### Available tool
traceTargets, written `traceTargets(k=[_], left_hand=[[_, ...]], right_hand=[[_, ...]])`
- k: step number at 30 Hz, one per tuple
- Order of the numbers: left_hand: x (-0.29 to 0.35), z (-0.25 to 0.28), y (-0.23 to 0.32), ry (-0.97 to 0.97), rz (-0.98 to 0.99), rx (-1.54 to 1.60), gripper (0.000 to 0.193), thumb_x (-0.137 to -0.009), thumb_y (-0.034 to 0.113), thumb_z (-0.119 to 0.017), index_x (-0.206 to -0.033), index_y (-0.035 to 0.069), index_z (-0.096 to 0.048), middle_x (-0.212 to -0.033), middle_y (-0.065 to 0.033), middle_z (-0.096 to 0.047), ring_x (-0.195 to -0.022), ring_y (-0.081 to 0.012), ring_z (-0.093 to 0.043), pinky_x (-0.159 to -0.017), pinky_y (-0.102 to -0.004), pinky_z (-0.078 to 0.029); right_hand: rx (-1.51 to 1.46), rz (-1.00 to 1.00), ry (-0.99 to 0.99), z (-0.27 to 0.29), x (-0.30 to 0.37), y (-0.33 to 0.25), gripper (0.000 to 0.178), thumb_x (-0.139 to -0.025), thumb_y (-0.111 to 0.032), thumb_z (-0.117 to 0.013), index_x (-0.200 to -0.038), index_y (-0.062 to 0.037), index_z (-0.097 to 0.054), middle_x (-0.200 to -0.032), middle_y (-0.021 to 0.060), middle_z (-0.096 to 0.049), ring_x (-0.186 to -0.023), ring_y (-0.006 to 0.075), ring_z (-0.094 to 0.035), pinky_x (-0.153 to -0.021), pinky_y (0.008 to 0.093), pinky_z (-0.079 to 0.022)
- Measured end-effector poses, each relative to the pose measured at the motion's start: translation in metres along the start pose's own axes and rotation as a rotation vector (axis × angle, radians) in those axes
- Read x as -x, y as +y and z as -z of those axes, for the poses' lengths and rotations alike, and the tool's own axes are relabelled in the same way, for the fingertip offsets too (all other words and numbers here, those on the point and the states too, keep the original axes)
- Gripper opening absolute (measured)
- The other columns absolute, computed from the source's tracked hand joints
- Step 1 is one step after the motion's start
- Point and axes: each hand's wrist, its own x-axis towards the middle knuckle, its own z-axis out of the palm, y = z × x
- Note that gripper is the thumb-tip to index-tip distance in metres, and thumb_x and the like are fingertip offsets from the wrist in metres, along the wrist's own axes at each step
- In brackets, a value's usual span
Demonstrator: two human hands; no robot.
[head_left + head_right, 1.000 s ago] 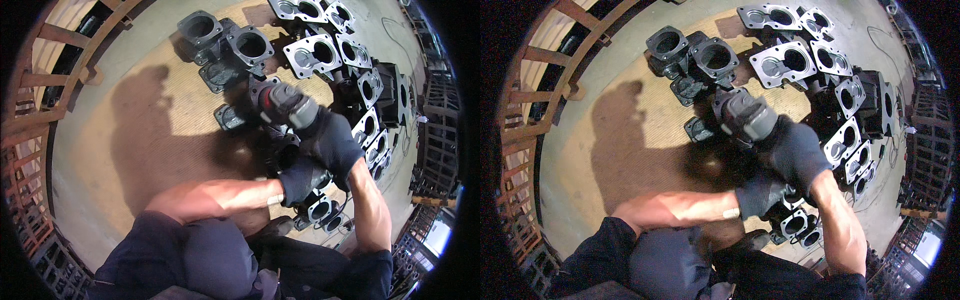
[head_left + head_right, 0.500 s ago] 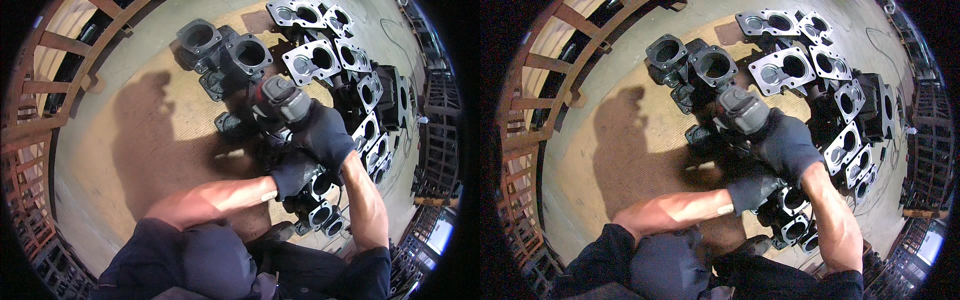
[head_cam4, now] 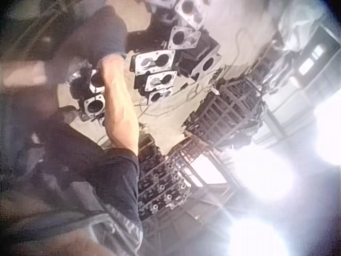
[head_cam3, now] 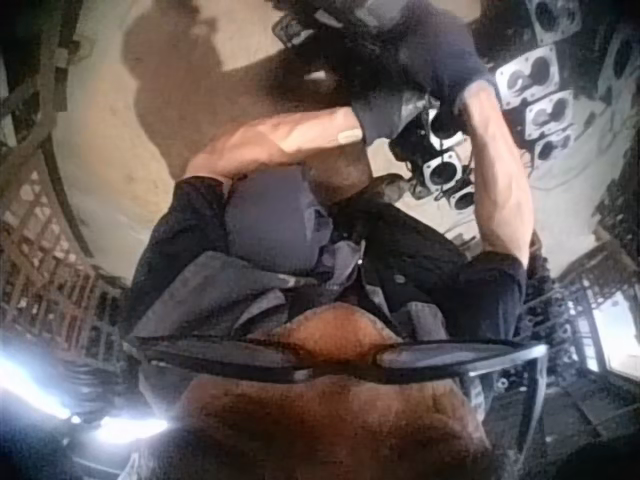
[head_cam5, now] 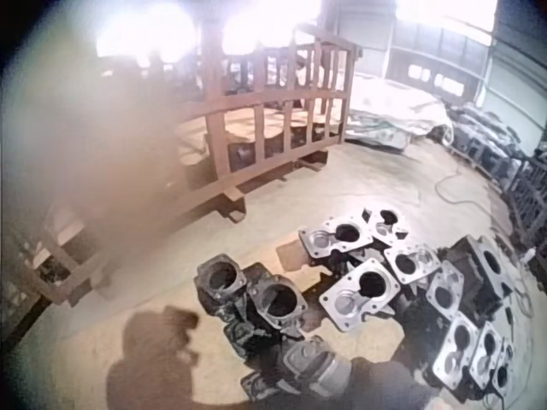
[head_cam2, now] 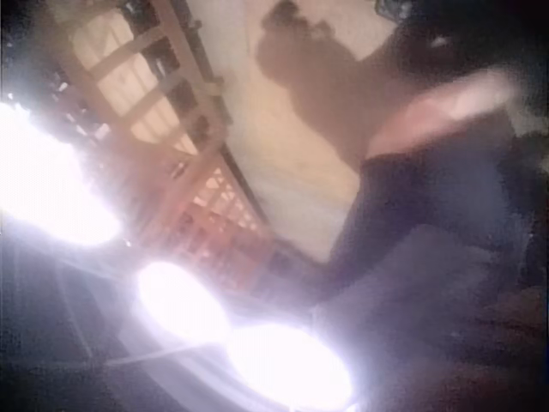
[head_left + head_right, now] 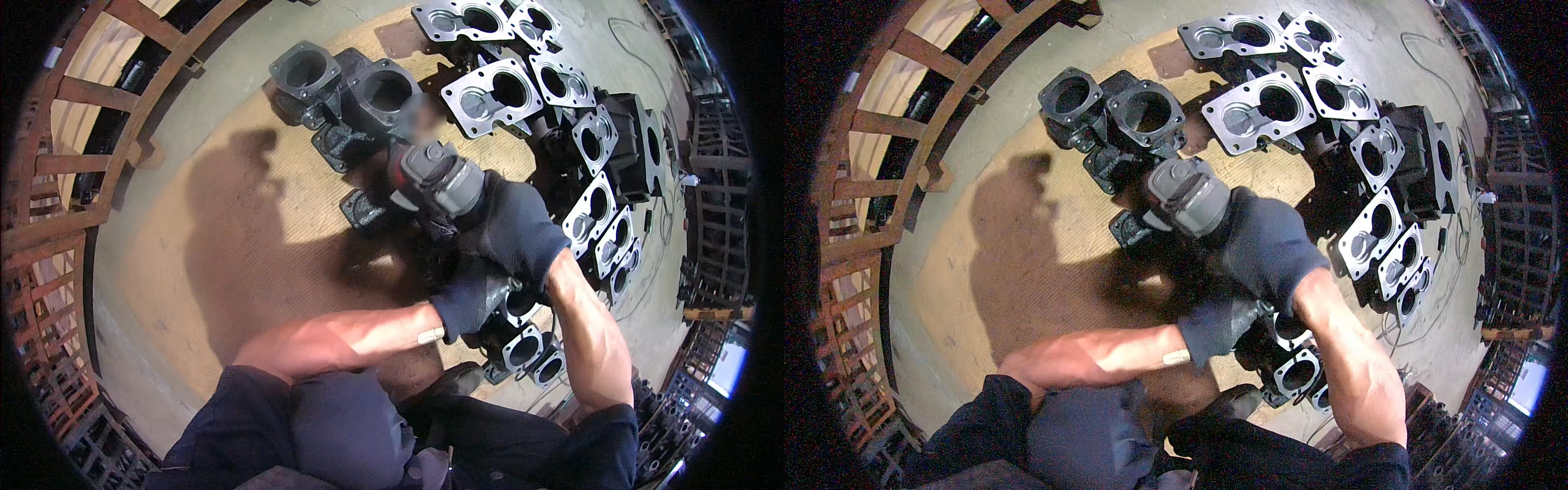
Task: The person uses a handheld angle grinder to smooth the surfaces of multiple metal engine parts laid out on the floor. They pick up each part, grind its edges and faces, then place it back down before moving to the next one.
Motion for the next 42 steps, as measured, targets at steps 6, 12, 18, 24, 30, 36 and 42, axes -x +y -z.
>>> traceTargets(k=[6, 12, 18, 24, 30, 36, 42], left_hand=[[-0.027, 0.013, -0.010, 0.179, -0.247, -0.191, 0.027, -0.097, 0.015, -0.054, -0.114, 0.004, -0.071, -0.113, -0.0208, -0.071, -0.106, -0.0324, -0.069, -0.095, -0.0430, -0.051], [-0.022, -0.057, -0.001, 0.188, -0.236, 0.062, 0.027, -0.099, 0.018, -0.053, -0.113, 0.000, -0.068, -0.114, -0.0214, -0.068, -0.110, -0.0313, -0.063, -0.097, -0.0411, -0.048], [-0.008, -0.033, 0.007, 0.070, -0.087, 0.151, 0.025, -0.101, 0.017, -0.055, -0.115, 0.001, -0.069, -0.114, -0.0197, -0.069, -0.107, -0.0285, -0.064, -0.096, -0.0393, -0.049], [-0.030, 0.000, -0.035, 0.115, -0.123, 0.039, 0.030, -0.100, 0.017, -0.053, -0.120, 0.000, -0.068, -0.115, -0.0174, -0.071, -0.105, -0.0253, -0.066, -0.095, -0.0354, -0.051], [-0.036, -0.045, 0.006, 0.111, -0.012, 0.379, 0.036, -0.101, 0.021, -0.061, -0.131, 0.001, -0.061, -0.129, -0.0163, -0.065, -0.119, -0.0256, -0.059, -0.107, -0.0393, -0.044], [-0.007, -0.045, 0.021, -0.048, 0.067, 0.267, 0.033, -0.102, 0.018, -0.057, -0.130, 0.001, -0.061, -0.132, -0.0175, -0.063, -0.123, -0.0270, -0.057, -0.109, -0.0393, -0.042], [-0.022, -0.056, -0.016, 0.235, -0.333, -0.002, 0.025, -0.100, 0.017, -0.055, -0.114, 0.001, -0.068, -0.111, -0.0190, -0.070, -0.105, -0.0266, -0.065, -0.095, -0.0398, -0.049]], right_hand=[[-0.055, 0.020, 0.161, -0.002, -0.017, 0.024, 0.047, -0.067, -0.022, -0.081, -0.106, -0.0003, -0.067, -0.096, 0.0224, -0.074, -0.094, 0.0389, -0.072, -0.082, 0.0401, -0.057], [-0.118, -0.061, 0.067, -0.010, 0.035, 0.048, 0.052, -0.072, -0.018, -0.083, -0.118, -0.0010, -0.065, -0.104, 0.0192, -0.075, -0.101, 0.0288, -0.074, -0.086, 0.0370, -0.057], [-0.231, -0.066, 0.096, -0.014, 0.036, 0.039, 0.059, -0.069, -0.017, -0.083, -0.122, -0.0004, -0.065, -0.105, 0.0189, -0.075, -0.100, 0.0265, -0.074, -0.089, 0.0360, -0.056], [-0.090, 0.021, 0.195, -0.014, -0.020, 0.025, 0.043, -0.069, -0.019, -0.078, -0.107, 0.0005, -0.068, -0.093, 0.0219, -0.074, -0.094, 0.0361, -0.074, -0.081, 0.0378, -0.057], [-0.111, -0.009, 0.154, -0.012, 0.028, 0.063, 0.047, -0.070, -0.018, -0.079, -0.111, 0.0003, -0.067, -0.095, 0.0209, -0.074, -0.092, 0.0343, -0.074, -0.081, 0.0384, -0.057], [-0.172, -0.107, 0.055, -0.031, 0.057, 0.061, 0.055, -0.076, -0.037, -0.078, -0.120, -0.0074, -0.066, -0.099, 0.0240, -0.074, -0.096, 0.0421, -0.071, -0.084, 0.0448, -0.057], [-0.187, -0.057, 0.168, -0.019, 0.036, 0.051, 0.048, -0.070, -0.022, -0.082, -0.108, 0.0015, -0.067, -0.094, 0.0203, -0.075, -0.092, 0.0324, -0.075, -0.081, 0.0383, -0.057]])
